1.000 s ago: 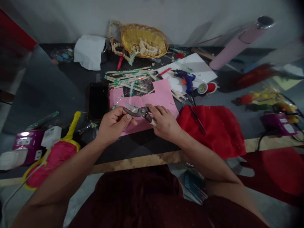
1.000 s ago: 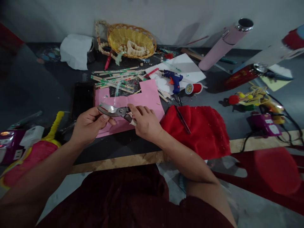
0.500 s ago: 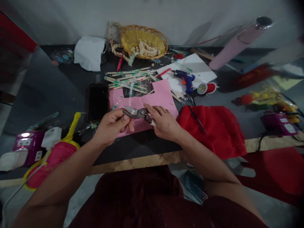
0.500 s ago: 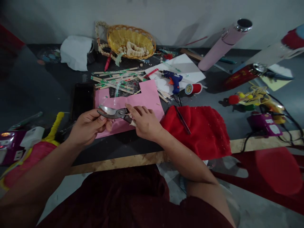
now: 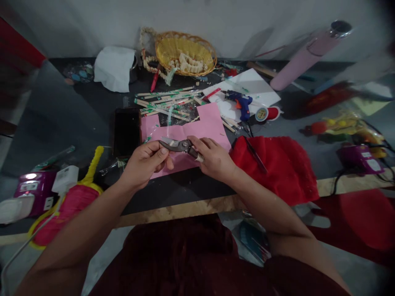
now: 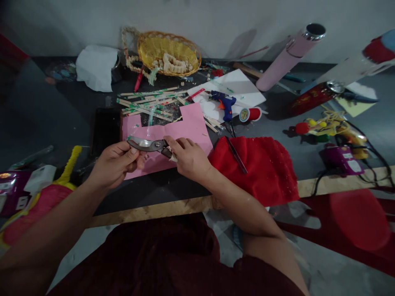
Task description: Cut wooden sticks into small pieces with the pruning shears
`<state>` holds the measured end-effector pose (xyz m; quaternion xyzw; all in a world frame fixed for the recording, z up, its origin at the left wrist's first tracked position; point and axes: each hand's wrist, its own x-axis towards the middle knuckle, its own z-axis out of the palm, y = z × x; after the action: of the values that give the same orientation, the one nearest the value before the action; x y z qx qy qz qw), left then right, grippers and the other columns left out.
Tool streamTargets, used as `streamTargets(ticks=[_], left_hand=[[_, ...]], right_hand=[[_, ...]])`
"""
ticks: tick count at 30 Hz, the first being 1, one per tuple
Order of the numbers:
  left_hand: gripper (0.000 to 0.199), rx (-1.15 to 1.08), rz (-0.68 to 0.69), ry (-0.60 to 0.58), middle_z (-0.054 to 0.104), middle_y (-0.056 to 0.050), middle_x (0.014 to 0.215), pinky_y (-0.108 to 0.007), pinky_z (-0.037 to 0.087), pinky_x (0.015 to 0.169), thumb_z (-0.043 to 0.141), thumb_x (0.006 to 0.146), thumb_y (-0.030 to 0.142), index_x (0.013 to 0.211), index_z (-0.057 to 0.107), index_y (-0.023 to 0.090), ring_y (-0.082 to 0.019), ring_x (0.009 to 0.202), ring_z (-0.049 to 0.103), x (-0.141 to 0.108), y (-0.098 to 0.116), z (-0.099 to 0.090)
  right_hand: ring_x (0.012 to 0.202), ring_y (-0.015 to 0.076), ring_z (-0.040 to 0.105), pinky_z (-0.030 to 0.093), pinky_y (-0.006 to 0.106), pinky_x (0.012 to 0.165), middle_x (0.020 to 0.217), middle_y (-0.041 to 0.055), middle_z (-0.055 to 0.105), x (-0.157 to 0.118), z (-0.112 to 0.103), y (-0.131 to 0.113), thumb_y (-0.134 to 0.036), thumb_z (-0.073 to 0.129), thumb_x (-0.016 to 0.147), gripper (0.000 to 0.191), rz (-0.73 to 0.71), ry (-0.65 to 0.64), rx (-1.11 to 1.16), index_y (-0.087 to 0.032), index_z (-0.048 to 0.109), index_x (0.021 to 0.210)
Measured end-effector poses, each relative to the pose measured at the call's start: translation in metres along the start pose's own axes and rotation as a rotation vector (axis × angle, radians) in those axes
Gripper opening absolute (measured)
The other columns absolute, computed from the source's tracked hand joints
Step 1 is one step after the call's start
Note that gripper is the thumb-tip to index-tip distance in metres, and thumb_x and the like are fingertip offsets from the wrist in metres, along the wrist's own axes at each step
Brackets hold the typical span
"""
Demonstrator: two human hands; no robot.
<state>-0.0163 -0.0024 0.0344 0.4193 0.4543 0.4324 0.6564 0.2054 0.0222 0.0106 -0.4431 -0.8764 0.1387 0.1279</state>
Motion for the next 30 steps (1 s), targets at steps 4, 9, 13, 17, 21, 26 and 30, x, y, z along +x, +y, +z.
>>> streamTargets(ticks=[4, 9, 13, 17, 21, 26, 30], left_hand=[[0.018, 0.087, 0.086, 0.077, 0.070, -0.004, 0.071, -0.017, 0.029, 0.042, 0.071, 0.079, 0.031, 0.081, 0.063, 0.014, -0.004, 0.044, 0.039, 0.002, -0.007, -0.002], [0.017, 0.131, 0.116, 0.054, 0.071, -0.006, 0.073, -0.017, 0.030, 0.040, 0.066, 0.083, 0.028, 0.078, 0.063, 0.013, -0.003, 0.042, 0.039, 0.000, -0.008, -0.006], [0.019, 0.033, 0.038, -0.018, 0.072, -0.008, 0.073, -0.016, 0.026, 0.037, 0.069, 0.080, 0.030, 0.078, 0.064, 0.012, -0.001, 0.038, 0.035, -0.001, -0.002, -0.006], [0.022, -0.015, -0.005, 0.010, 0.071, -0.008, 0.069, -0.016, 0.022, 0.036, 0.073, 0.077, 0.032, 0.076, 0.064, 0.011, 0.000, 0.036, 0.032, 0.000, 0.001, -0.003], [0.024, -0.046, -0.028, 0.008, 0.070, -0.007, 0.064, -0.015, 0.021, 0.036, 0.075, 0.075, 0.032, 0.075, 0.065, 0.011, 0.000, 0.036, 0.033, -0.001, 0.003, -0.001], [0.028, -0.084, -0.097, -0.054, 0.066, -0.006, 0.055, -0.014, 0.018, 0.035, 0.079, 0.070, 0.035, 0.072, 0.065, 0.010, 0.000, 0.035, 0.033, -0.001, 0.008, -0.002], [0.030, -0.095, -0.153, -0.080, 0.064, -0.005, 0.052, -0.013, 0.016, 0.034, 0.080, 0.069, 0.035, 0.071, 0.064, 0.010, 0.000, 0.033, 0.032, -0.002, 0.011, -0.002]], right_hand=[[0.111, 0.0293, 0.051, 0.049, 0.047, 0.088, 0.124, 0.0139, 0.056, 0.002, 0.001, 0.005, -0.014, 0.046, 0.084, 0.063, 0.010, 0.006, -0.013, -0.021, 0.028, 0.145], [0.114, 0.0300, 0.049, 0.048, 0.050, 0.090, 0.128, 0.0146, 0.053, 0.001, 0.001, 0.007, -0.014, 0.045, 0.084, 0.067, -0.032, -0.006, -0.010, -0.020, 0.024, 0.147], [0.111, 0.0290, 0.051, 0.049, 0.047, 0.090, 0.123, 0.0147, 0.055, 0.001, 0.002, 0.006, -0.012, 0.048, 0.081, 0.068, -0.046, 0.011, 0.020, -0.019, 0.029, 0.145], [0.104, 0.0265, 0.055, 0.050, 0.044, 0.088, 0.115, 0.0144, 0.058, 0.000, 0.002, 0.004, -0.010, 0.046, 0.082, 0.063, -0.047, 0.012, 0.032, -0.018, 0.032, 0.143], [0.106, 0.0273, 0.055, 0.050, 0.045, 0.089, 0.118, 0.0145, 0.058, 0.001, -0.002, 0.006, -0.010, 0.047, 0.081, 0.063, -0.049, -0.007, 0.008, -0.018, 0.034, 0.142], [0.113, 0.0288, 0.051, 0.049, 0.047, 0.091, 0.128, 0.0146, 0.053, 0.004, 0.000, 0.012, -0.012, 0.049, 0.079, 0.071, -0.109, -0.001, 0.047, -0.018, 0.027, 0.146], [0.110, 0.0276, 0.053, 0.049, 0.045, 0.092, 0.122, 0.0144, 0.056, 0.003, 0.002, 0.012, -0.011, 0.048, 0.080, 0.067, -0.113, 0.032, 0.062, -0.017, 0.032, 0.144]])
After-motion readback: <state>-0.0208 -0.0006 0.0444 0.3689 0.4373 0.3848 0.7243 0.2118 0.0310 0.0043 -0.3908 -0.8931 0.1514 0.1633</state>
